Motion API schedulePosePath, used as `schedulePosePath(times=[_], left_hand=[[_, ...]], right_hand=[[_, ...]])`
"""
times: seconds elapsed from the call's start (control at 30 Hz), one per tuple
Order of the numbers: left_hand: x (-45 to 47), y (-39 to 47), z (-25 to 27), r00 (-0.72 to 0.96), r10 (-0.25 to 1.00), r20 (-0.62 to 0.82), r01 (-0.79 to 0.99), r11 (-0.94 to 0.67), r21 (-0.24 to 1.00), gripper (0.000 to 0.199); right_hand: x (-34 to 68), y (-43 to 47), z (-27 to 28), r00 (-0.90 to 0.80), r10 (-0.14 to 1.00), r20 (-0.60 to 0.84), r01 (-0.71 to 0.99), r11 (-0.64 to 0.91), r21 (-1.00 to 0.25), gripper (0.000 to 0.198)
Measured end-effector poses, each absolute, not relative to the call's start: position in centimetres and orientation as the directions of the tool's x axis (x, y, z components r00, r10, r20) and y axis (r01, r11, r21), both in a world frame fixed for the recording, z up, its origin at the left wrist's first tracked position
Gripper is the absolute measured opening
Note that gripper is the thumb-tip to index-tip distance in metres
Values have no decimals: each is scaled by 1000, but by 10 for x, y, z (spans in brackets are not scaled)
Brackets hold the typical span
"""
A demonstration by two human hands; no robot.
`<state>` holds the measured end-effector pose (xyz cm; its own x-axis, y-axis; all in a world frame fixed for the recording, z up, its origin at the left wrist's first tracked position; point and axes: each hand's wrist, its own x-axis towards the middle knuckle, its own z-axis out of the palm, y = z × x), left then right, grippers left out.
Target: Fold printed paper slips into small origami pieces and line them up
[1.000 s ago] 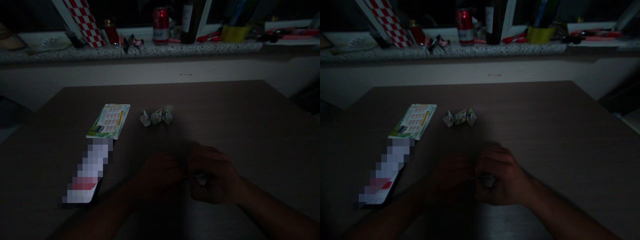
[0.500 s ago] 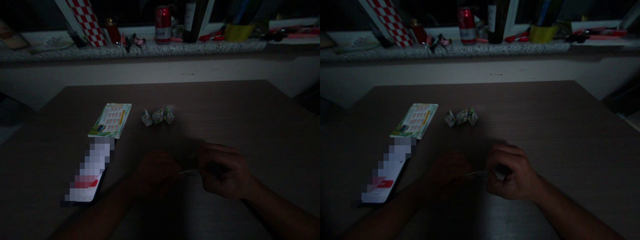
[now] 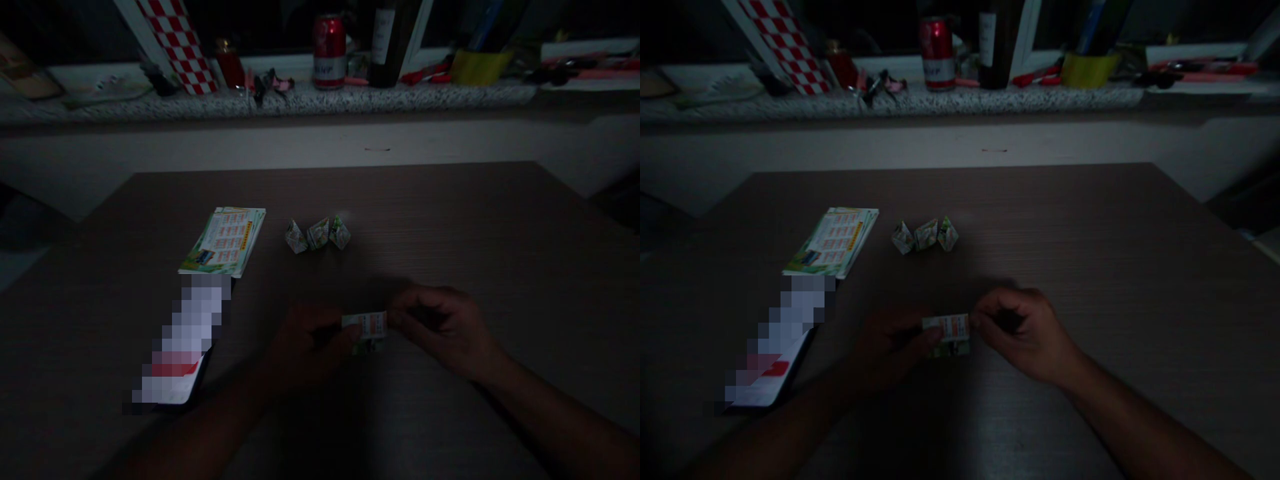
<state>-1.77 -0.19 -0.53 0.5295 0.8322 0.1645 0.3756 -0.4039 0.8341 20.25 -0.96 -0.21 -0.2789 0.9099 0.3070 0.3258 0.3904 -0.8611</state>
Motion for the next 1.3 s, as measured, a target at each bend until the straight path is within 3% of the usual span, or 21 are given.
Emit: schedulePosePath(times=[0.2,0.3,0.43,0.53,0.63,0.77,1.0,1.1,1.3], left_hand=[[-13,-2,-9,341,935,-101,261,9,965,37],[-13,-1,-9,329,930,-162,258,77,963,36],[-18,0,-7,343,933,-104,353,-26,935,27],[-24,3,-4,301,952,62,491,-210,846,29],[-29,5,-1,464,861,211,568,-471,675,27],[-30,6,1,674,707,212,517,-657,549,29],[-30,10,-3,753,645,132,524,-708,474,14],[-30,11,-5,752,644,143,521,-712,470,13],[-30,12,-6,763,634,122,524,-719,456,15]], right_hand=[[199,-10,-5,-295,936,192,250,270,-930,3],[197,-11,-7,-288,942,172,223,241,-945,6],[201,-9,-10,-312,934,173,275,263,-925,7],[207,-4,-13,-363,912,189,392,334,-857,9],[209,1,-15,-472,849,238,485,475,-735,9],[208,4,-14,-562,797,220,530,552,-644,14],[211,3,-7,-610,778,149,574,564,-594,14],[214,3,-8,-621,769,150,570,575,-587,19],[215,5,-10,-624,765,159,581,590,-561,9]])
